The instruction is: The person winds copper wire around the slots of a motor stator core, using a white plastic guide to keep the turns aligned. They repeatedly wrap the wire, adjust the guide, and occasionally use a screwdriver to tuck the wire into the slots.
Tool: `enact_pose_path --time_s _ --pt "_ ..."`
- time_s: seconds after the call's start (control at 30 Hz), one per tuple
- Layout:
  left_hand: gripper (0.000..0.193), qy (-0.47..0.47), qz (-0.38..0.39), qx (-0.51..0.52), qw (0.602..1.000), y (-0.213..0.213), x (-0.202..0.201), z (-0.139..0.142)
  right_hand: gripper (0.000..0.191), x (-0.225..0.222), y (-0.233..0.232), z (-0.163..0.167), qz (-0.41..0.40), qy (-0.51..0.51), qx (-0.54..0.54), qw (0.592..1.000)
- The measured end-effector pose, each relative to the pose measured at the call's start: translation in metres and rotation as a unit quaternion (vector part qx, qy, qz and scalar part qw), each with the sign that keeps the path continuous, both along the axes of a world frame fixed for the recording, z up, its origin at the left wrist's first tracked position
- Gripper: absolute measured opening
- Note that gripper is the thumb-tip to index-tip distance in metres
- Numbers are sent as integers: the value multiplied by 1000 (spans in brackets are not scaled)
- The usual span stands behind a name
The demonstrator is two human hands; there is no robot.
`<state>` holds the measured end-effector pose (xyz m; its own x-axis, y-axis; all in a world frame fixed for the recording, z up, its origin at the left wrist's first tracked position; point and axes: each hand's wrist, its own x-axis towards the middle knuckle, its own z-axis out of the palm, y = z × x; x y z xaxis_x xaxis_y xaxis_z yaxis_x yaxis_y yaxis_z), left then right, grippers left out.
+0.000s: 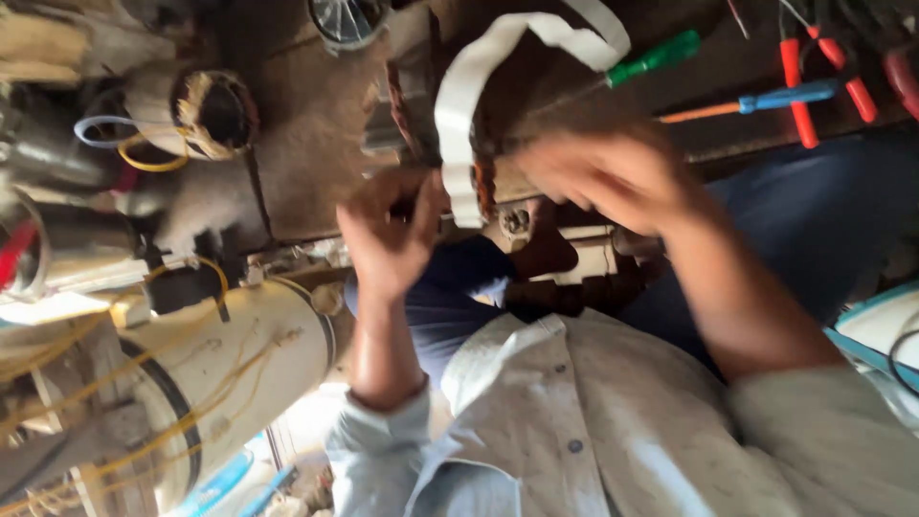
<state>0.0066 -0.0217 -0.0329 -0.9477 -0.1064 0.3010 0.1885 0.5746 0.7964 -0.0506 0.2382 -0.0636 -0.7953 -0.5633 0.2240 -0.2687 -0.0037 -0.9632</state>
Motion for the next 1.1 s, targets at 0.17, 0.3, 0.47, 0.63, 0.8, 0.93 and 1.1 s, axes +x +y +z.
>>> enact_pose_path --time_s 0.17,0.3,0.47,0.63,0.8,0.93,1.1 --pt "5 98 -212 69 970 15 19 3 26 30 53 15 92 71 -205 972" --pt "7 139 -373 47 916 29 21 17 18 -6 24 -18 151 219 -27 964" --pt "10 -20 14 49 998 7 3 -3 16 -9 -4 -33 -1 69 72 995" --pt "15 -32 -73 239 968 9 17 2 22 34 58 -14 123 152 -136 971" --pt "11 169 -333 54 926 24 17 38 16 13 48 -24 163 118 -61 978" --pt "4 25 -94 81 992 7 -3 16 17 -13 5 -26 10 34 50 998" --pt "5 50 -35 136 989 -8 5 -4 18 38 31 -4 -65 -25 -88 994"
